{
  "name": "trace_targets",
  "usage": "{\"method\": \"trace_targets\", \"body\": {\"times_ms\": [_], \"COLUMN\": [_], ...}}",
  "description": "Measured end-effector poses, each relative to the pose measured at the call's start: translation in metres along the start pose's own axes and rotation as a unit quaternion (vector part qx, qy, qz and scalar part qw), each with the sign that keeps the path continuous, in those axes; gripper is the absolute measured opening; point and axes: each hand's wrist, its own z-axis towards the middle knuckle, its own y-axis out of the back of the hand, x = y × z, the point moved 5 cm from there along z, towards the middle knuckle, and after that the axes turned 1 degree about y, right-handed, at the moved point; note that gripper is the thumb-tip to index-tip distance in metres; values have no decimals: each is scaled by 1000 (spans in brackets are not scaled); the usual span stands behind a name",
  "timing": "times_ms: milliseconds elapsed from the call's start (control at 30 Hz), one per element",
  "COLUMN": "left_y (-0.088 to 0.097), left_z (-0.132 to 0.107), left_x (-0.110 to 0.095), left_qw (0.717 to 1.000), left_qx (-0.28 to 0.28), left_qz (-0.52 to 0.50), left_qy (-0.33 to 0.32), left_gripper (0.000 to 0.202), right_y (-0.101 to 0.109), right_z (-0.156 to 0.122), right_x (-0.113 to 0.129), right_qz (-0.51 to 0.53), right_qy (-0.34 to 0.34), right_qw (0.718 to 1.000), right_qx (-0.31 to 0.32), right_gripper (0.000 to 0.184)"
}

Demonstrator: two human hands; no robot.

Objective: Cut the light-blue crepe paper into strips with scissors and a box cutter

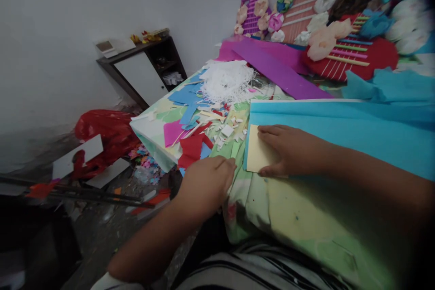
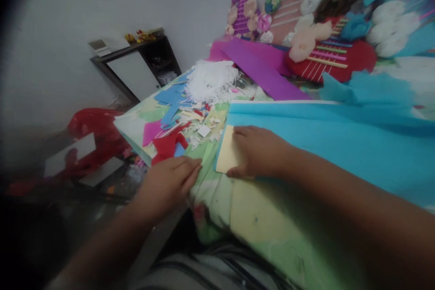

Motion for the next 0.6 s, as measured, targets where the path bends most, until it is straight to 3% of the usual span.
{"method": "trace_targets", "body": {"times_ms": [167,333,467,600], "left_y": [2,-1,-15,-22], "left_z": [21,56,80,87], "left_x": [-7,-18,-34,-43], "left_qw": [995,982,987,997], "left_qx": [30,-73,-47,-23], "left_qz": [-89,-172,-146,-63], "left_qy": [-44,-39,-51,-36], "left_gripper": [24,32,33,37], "right_y": [-2,-3,-3,1], "right_z": [2,1,4,12], "right_x": [-2,-3,-6,-25], "right_qz": [5,48,139,213], "right_qy": [5,7,15,-64], "right_qw": [1000,999,990,975], "right_qx": [2,11,-8,0], "right_gripper": [76,59,50,28]}}
